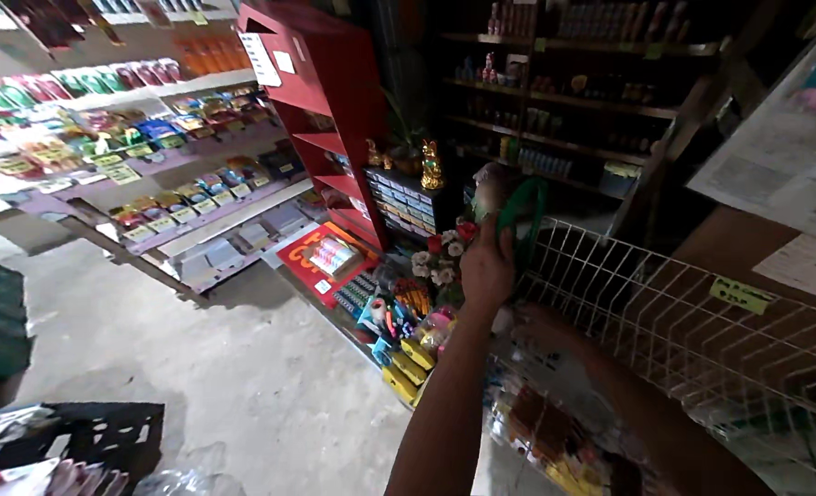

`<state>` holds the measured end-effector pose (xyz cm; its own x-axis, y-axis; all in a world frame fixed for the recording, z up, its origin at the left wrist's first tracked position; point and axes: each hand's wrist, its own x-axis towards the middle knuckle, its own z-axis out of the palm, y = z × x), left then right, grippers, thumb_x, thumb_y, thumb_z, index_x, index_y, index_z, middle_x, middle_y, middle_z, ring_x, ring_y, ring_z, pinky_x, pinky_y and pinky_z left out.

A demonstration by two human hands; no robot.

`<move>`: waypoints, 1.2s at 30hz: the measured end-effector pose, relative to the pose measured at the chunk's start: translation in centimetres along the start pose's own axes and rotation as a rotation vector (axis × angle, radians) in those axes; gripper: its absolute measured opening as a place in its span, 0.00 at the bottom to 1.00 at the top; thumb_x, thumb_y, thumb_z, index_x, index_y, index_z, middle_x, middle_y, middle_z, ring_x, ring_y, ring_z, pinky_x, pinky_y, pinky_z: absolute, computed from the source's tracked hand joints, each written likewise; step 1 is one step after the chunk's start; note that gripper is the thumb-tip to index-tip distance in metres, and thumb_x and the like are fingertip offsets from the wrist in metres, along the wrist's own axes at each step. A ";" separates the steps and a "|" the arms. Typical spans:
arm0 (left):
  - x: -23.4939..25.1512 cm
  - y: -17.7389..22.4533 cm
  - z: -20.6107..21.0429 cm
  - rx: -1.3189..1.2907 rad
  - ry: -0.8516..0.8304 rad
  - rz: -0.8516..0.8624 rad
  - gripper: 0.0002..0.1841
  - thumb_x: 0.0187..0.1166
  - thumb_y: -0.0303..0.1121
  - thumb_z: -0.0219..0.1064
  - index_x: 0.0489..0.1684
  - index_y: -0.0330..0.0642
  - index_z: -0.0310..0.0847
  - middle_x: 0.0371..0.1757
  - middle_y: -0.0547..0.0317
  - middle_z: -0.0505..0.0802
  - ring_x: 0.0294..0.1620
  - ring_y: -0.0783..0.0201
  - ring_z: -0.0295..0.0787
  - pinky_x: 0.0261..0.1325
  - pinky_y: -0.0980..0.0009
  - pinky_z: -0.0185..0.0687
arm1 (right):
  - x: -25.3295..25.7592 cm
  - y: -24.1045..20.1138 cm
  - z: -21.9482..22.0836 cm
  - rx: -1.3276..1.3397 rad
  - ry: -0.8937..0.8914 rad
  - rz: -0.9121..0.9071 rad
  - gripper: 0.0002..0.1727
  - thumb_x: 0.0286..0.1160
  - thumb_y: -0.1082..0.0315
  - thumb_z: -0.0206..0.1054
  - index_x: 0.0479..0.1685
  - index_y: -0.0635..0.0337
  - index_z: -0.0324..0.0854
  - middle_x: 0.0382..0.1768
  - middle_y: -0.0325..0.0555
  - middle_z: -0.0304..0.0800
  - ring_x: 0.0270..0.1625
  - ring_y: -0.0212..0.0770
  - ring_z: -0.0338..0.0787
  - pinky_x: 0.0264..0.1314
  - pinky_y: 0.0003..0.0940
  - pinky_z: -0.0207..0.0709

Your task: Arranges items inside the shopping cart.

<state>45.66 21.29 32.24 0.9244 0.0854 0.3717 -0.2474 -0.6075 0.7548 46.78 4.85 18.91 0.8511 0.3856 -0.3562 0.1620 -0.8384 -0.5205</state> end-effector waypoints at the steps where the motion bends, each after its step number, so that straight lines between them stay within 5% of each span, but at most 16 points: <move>1: 0.0 0.0 0.1 0.007 0.007 0.004 0.23 0.93 0.41 0.52 0.82 0.43 0.70 0.48 0.43 0.93 0.45 0.44 0.92 0.50 0.43 0.86 | 0.2 -0.4 0.7 0.001 0.011 -0.065 0.29 0.83 0.58 0.66 0.81 0.61 0.74 0.83 0.61 0.70 0.85 0.58 0.70 0.88 0.55 0.60; 5: -0.2 -0.2 0.1 0.041 0.019 -0.003 0.23 0.94 0.44 0.50 0.83 0.45 0.70 0.49 0.41 0.93 0.44 0.41 0.92 0.47 0.40 0.86 | 1.1 0.8 5.8 0.026 0.044 -0.196 0.31 0.84 0.58 0.66 0.84 0.60 0.71 0.88 0.63 0.60 0.90 0.61 0.61 0.91 0.54 0.54; 9: -0.5 -0.3 0.4 0.063 0.038 0.009 0.23 0.94 0.45 0.50 0.82 0.46 0.70 0.49 0.39 0.92 0.44 0.40 0.92 0.47 0.39 0.86 | -1.5 3.5 5.4 0.033 -0.043 -0.244 0.25 0.80 0.65 0.68 0.76 0.63 0.78 0.78 0.66 0.75 0.81 0.61 0.75 0.85 0.56 0.65; 12: -0.2 -0.5 0.6 0.056 0.066 0.016 0.23 0.94 0.45 0.50 0.82 0.45 0.71 0.50 0.39 0.92 0.45 0.39 0.92 0.48 0.39 0.85 | -5.1 5.5 1.3 0.020 -0.150 -0.041 0.27 0.78 0.66 0.71 0.77 0.61 0.78 0.76 0.63 0.78 0.80 0.61 0.76 0.84 0.59 0.64; 14: -0.2 -0.6 0.7 0.071 0.071 0.004 0.23 0.94 0.45 0.50 0.82 0.46 0.70 0.49 0.40 0.92 0.45 0.39 0.92 0.46 0.38 0.86 | -6.5 7.0 -1.4 0.068 0.015 0.105 0.28 0.80 0.63 0.70 0.77 0.64 0.76 0.76 0.65 0.77 0.79 0.61 0.76 0.84 0.58 0.66; 17: -0.3 -0.2 0.7 0.078 0.089 0.025 0.23 0.94 0.44 0.50 0.81 0.43 0.71 0.51 0.38 0.92 0.46 0.38 0.92 0.47 0.37 0.85 | -4.4 9.5 -3.0 0.073 0.238 0.100 0.31 0.82 0.64 0.66 0.84 0.65 0.68 0.85 0.66 0.64 0.87 0.62 0.66 0.88 0.55 0.60; 20: -0.5 0.0 0.7 0.078 0.102 0.014 0.22 0.94 0.43 0.51 0.79 0.42 0.73 0.51 0.37 0.92 0.46 0.37 0.92 0.47 0.37 0.84 | -1.7 10.9 0.8 0.012 0.206 0.070 0.38 0.86 0.60 0.63 0.94 0.55 0.52 0.94 0.61 0.46 0.95 0.60 0.49 0.94 0.55 0.46; 22: -0.7 0.1 0.5 0.086 0.093 -0.014 0.23 0.94 0.46 0.49 0.80 0.47 0.71 0.48 0.37 0.92 0.42 0.36 0.91 0.42 0.37 0.84 | -1.8 11.0 3.0 -0.043 0.248 0.012 0.31 0.89 0.64 0.57 0.91 0.55 0.60 0.92 0.60 0.52 0.95 0.59 0.49 0.96 0.52 0.41; 25: -0.9 0.1 0.5 0.096 0.091 -0.012 0.23 0.94 0.47 0.49 0.81 0.49 0.70 0.45 0.37 0.92 0.40 0.36 0.91 0.39 0.37 0.83 | -4.6 10.2 3.8 -0.042 0.179 -0.052 0.25 0.85 0.72 0.58 0.81 0.57 0.76 0.86 0.59 0.67 0.91 0.58 0.61 0.93 0.51 0.51; 28: -0.5 0.3 0.6 0.094 0.102 0.000 0.22 0.94 0.44 0.50 0.79 0.43 0.72 0.47 0.36 0.92 0.43 0.36 0.91 0.45 0.36 0.83 | -7.1 9.1 1.5 0.073 0.050 -0.001 0.23 0.81 0.67 0.67 0.76 0.56 0.81 0.79 0.59 0.76 0.83 0.55 0.75 0.86 0.50 0.65; 30: -0.3 0.3 0.7 0.099 0.112 0.003 0.22 0.94 0.43 0.50 0.78 0.41 0.74 0.48 0.36 0.92 0.45 0.36 0.91 0.47 0.36 0.82 | -7.6 9.6 -0.8 0.117 0.214 0.092 0.26 0.82 0.59 0.68 0.75 0.61 0.80 0.77 0.62 0.78 0.81 0.58 0.76 0.85 0.53 0.66; 33: -0.5 0.0 1.0 0.125 0.123 0.001 0.22 0.94 0.46 0.49 0.77 0.45 0.73 0.45 0.37 0.92 0.42 0.37 0.91 0.43 0.37 0.83 | -5.5 12.3 -3.7 0.051 0.457 0.248 0.30 0.84 0.54 0.64 0.77 0.66 0.76 0.79 0.68 0.73 0.85 0.65 0.68 0.88 0.59 0.58; 36: -0.6 0.0 1.1 0.140 0.129 0.004 0.23 0.94 0.47 0.48 0.77 0.45 0.74 0.45 0.37 0.92 0.42 0.37 0.91 0.43 0.36 0.84 | -2.6 16.4 -1.7 -0.058 0.426 0.207 0.32 0.86 0.61 0.61 0.88 0.60 0.64 0.89 0.64 0.58 0.92 0.62 0.55 0.93 0.56 0.50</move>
<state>45.42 20.33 31.42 0.8767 0.1776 0.4471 -0.1998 -0.7111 0.6741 48.02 -10.54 12.65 0.9954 0.0261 -0.0921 -0.0154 -0.9060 -0.4231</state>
